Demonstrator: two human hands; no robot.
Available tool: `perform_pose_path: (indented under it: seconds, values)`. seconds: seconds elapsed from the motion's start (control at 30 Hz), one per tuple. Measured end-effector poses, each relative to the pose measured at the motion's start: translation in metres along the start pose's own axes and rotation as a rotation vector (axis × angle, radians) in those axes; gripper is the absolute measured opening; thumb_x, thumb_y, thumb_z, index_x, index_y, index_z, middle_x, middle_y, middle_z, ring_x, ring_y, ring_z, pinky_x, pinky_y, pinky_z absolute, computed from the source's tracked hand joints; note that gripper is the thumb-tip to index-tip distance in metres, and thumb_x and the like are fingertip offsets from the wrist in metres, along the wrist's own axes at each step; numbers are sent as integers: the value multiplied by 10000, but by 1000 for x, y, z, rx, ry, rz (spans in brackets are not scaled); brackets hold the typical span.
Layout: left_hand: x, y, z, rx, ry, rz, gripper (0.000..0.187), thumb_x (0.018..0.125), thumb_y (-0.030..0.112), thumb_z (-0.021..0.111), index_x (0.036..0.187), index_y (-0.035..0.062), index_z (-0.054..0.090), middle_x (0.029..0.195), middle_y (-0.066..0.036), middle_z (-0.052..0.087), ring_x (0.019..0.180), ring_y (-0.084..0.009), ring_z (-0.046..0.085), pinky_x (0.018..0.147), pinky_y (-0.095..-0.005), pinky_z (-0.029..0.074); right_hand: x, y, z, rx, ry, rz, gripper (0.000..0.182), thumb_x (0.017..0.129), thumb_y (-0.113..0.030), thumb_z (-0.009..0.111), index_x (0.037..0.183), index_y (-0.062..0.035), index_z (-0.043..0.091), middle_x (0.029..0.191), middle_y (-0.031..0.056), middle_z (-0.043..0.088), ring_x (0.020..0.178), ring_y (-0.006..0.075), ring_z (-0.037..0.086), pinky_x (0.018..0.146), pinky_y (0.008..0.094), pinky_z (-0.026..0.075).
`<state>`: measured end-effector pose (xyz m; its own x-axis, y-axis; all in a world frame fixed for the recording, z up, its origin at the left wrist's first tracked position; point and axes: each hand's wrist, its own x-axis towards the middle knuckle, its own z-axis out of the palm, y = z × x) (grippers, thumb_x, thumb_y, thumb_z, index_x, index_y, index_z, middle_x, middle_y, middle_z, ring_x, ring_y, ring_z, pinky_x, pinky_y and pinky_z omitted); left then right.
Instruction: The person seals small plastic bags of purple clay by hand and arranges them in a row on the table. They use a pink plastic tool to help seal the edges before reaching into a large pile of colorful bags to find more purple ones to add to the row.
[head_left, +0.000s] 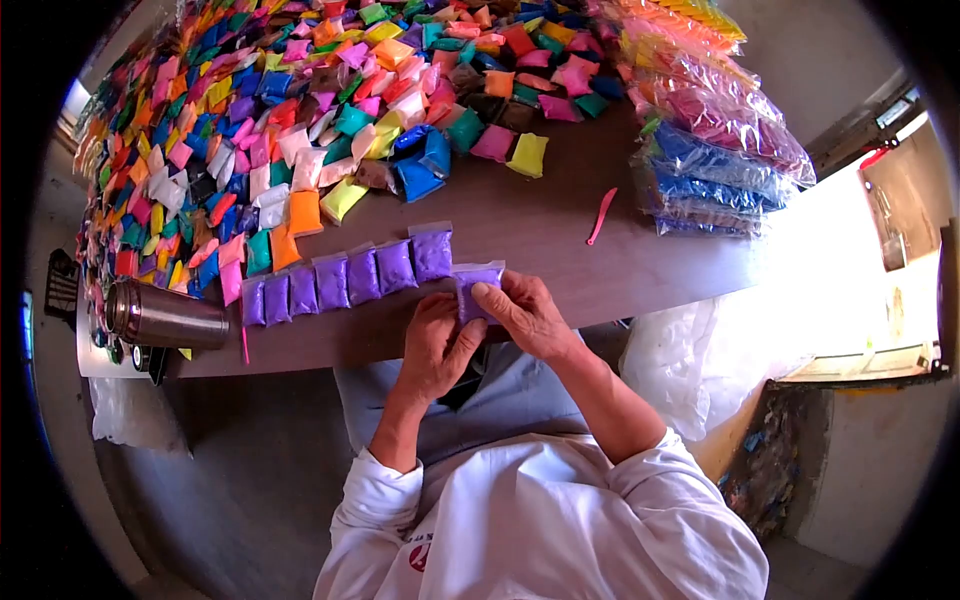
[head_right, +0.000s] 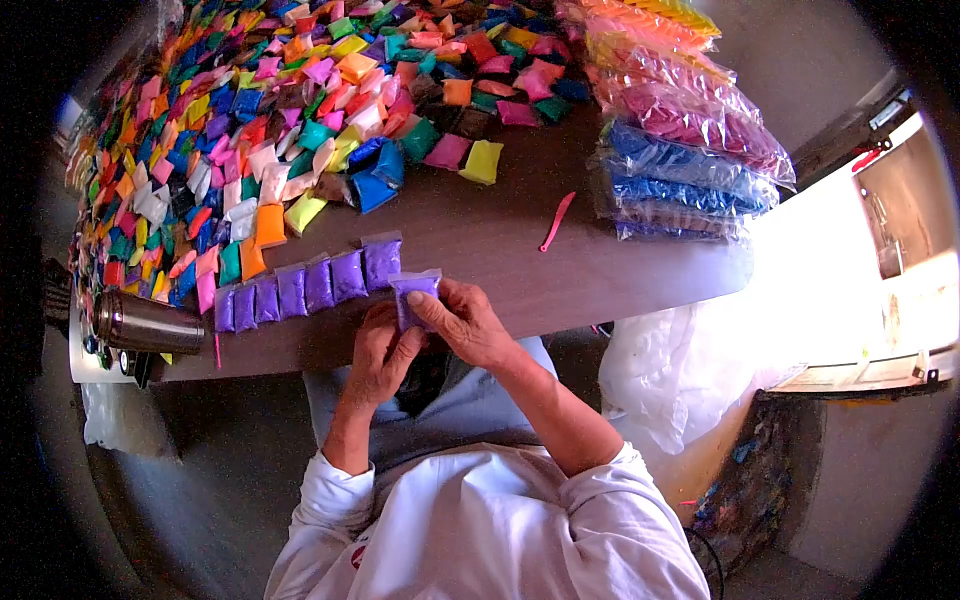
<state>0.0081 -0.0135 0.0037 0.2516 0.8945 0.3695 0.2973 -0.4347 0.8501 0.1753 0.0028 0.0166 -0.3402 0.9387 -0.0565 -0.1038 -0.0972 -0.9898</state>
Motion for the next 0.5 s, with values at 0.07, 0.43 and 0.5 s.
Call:
perform_pose_path:
  seconds: [0.07,0.43,0.5]
  values:
    - [0,-3,3,128,-9,106,279,920,306,592,849,43,653,799,-104,665,863,-314,614,905,-418,417,-2,6,-3,56,20,-18,288,978,-291,581,977,-6,623,807,-41,556,735,52,478,590,236,421]
    - [3,4,1,146,-30,93,254,846,240,673,681,65,593,650,-64,579,667,-277,568,815,-392,444,24,2,-33,-473,219,5,282,923,-245,645,918,27,570,750,108,572,716,160,537,641,350,447]
    - [3,5,2,141,-8,93,248,842,234,679,684,63,595,657,-61,586,666,-274,571,817,-390,447,35,-2,-34,-761,197,-124,332,859,-270,717,989,2,578,719,88,543,660,196,510,612,349,424]
